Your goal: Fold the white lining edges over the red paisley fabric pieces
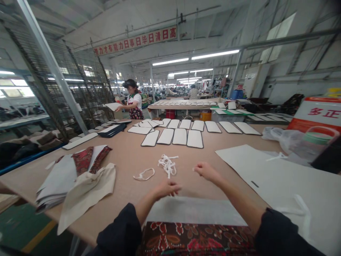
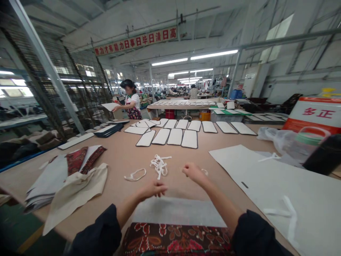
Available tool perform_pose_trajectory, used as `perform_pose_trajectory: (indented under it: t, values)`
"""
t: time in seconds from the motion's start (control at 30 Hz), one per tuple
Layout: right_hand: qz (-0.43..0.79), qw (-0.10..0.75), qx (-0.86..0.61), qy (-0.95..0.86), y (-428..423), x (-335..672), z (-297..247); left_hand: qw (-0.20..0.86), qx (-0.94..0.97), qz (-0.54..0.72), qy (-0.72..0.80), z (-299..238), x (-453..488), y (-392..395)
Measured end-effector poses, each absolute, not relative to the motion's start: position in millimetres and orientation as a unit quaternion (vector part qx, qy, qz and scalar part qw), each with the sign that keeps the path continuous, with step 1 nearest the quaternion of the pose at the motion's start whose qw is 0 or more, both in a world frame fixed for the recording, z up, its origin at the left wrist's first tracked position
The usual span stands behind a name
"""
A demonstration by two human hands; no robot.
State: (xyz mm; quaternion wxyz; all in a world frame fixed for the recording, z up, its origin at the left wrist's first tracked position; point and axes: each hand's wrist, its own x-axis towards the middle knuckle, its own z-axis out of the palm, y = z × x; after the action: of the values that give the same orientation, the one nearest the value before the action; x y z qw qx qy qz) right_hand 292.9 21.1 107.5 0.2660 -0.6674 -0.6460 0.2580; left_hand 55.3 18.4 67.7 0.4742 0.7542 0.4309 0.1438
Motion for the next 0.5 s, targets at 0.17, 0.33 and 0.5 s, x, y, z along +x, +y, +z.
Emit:
perform_pose_trajectory:
  t: [0.17, 0.33, 0.5]
  values:
    - [0.521, 0.34, -0.508, -0.596, -40, 244, 121, 0.748, 0.532, 0.302, 0.258, 79, 111, -38]
    - [0.553, 0.333, -0.496, -0.581, -63, 273, 103, 0.726, 0.363, 0.483, 0.328, 76, 95, -28]
    - [0.443, 0.272, -0.585, -0.623, -56, 327, 48, 0.69, 0.362, 0.463, 0.423, 51, 47, -14]
